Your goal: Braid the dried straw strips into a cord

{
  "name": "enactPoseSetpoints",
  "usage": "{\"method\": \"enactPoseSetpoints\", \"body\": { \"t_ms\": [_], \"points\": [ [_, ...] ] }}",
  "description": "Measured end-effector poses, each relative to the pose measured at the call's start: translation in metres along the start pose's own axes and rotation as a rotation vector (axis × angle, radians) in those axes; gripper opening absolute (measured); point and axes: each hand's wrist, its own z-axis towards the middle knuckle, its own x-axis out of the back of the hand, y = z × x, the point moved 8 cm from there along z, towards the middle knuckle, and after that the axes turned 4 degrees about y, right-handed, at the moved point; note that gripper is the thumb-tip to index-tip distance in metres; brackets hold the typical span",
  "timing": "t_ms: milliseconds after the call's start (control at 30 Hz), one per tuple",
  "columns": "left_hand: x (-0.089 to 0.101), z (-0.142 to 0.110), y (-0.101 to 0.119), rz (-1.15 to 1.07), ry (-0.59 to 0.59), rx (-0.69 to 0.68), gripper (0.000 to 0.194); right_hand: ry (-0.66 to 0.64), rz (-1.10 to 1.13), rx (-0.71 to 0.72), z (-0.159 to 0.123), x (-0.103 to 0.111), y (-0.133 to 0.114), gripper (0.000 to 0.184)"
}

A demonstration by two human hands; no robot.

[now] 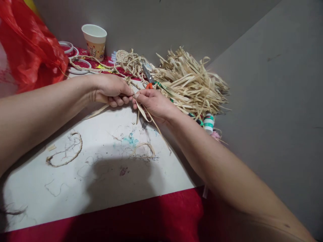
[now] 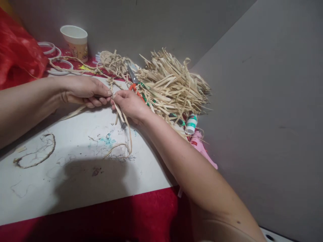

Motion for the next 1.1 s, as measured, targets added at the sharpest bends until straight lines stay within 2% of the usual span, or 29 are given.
{"method": "enactPoseSetpoints", "body": {
  "t_ms": [133, 267, 400, 533, 733, 867, 1000, 1100],
  "points": [
    [-0.003, 0.001, 0.000, 0.014, -0.008, -0.012, 0.021, -0.013, 0.025, -0.014, 0.000, 0.003, 0.004, 0.022],
    [-0.001, 0.002, 0.001, 0.066, 0.067, -0.039, 0.023, -0.043, 0.046, -0.064, 0.002, 0.003, 0.009, 0.019],
    [-0.002, 0.004, 0.001, 0.106, 0.040, -0.077, 0.027, -0.065, 0.073, -0.135, 0.001, 0.002, 0.009, 0.019],
    [-0.002, 0.000, 0.001, 0.156, 0.050, -0.042, 0.032, -0.102, 0.071, -0.151, -0.004, 0.002, 0.005, 0.021],
    [0.001, -0.008, 0.003, 0.203, 0.173, 0.006, 0.026, -0.098, 0.016, -0.133, -0.006, 0.006, 0.003, 0.016],
    [0.005, -0.006, 0.001, 0.211, 0.196, 0.042, 0.021, -0.121, 0.003, -0.122, -0.003, 0.007, 0.006, 0.013],
    [0.007, -0.004, -0.001, 0.186, 0.187, 0.047, 0.016, -0.062, -0.110, -0.055, 0.000, 0.012, 0.002, 0.013],
    [0.009, -0.003, -0.002, 0.215, 0.226, 0.055, 0.013, -0.014, -0.212, 0.006, 0.002, 0.014, -0.003, 0.017]
  ]
}}
